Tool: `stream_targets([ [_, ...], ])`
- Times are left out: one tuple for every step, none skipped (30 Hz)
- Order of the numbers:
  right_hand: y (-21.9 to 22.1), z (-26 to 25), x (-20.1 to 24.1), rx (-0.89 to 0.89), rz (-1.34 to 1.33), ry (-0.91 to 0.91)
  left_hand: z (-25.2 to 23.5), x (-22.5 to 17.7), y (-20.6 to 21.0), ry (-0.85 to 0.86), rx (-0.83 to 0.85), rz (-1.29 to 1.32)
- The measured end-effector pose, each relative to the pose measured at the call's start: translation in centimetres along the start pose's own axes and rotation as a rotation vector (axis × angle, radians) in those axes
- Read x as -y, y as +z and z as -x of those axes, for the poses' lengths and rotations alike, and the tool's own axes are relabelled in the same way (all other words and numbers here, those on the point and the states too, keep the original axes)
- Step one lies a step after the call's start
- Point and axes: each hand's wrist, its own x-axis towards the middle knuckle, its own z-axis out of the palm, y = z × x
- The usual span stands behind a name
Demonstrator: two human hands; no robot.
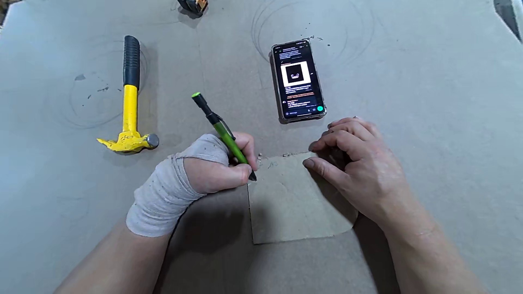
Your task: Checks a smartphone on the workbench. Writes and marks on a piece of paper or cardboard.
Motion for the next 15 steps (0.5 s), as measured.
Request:
stream_targets([
  [0.02,-0.03,0.00,-0.003,0.003,-0.001,-0.04,0.01,-0.07,0.004,0.010,-0.006],
  [0.01,-0.05,-0.01,-0.006,0.007,-0.001,-0.10,0.00,-0.13,0.011,0.017,-0.011],
  [0.00,-0.06,-0.03,-0.011,0.009,-0.001,-0.15,-0.05,-0.16,0.011,0.017,-0.015],
  [0.01,-0.07,-0.03,-0.014,0.013,0.000,-0.19,-0.14,-0.14,0.005,0.012,-0.017],
  [0.01,-0.05,-0.03,-0.015,0.016,0.002,-0.21,-0.15,-0.14,0.005,0.011,-0.015],
  [0.01,-0.03,-0.03,-0.015,0.019,0.004,-0.18,-0.16,-0.17,0.003,0.019,-0.013],
  [0.01,-0.01,-0.01,-0.015,0.017,0.006,-0.16,-0.17,-0.19,0.003,0.025,-0.011],
  [0.01,0.01,0.01,-0.015,0.016,0.006,-0.15,-0.20,-0.18,0.001,0.028,-0.013],
  [0.03,0.00,0.00,-0.015,0.015,0.007,-0.14,-0.21,-0.16,0.002,0.025,-0.013],
  [0.03,-0.01,0.00,-0.016,0.013,0.007,-0.15,-0.21,-0.10,0.004,0.016,-0.013],
  [0.03,-0.01,0.01,-0.016,0.014,0.010,-0.17,-0.23,-0.02,0.004,0.004,-0.014],
  [0.03,0.01,0.02,-0.015,0.014,0.012,-0.20,-0.23,0.01,0.005,-0.002,-0.015],
  [0.03,0.01,0.01,-0.015,0.015,0.012,-0.22,-0.21,0.01,0.010,-0.002,-0.014],
  [0.04,0.01,0.01,-0.016,0.015,0.011,-0.24,-0.20,-0.02,0.012,0.004,-0.010],
  [0.04,-0.01,0.01,-0.018,0.015,0.010,-0.26,-0.17,-0.03,0.016,0.005,-0.009],
])
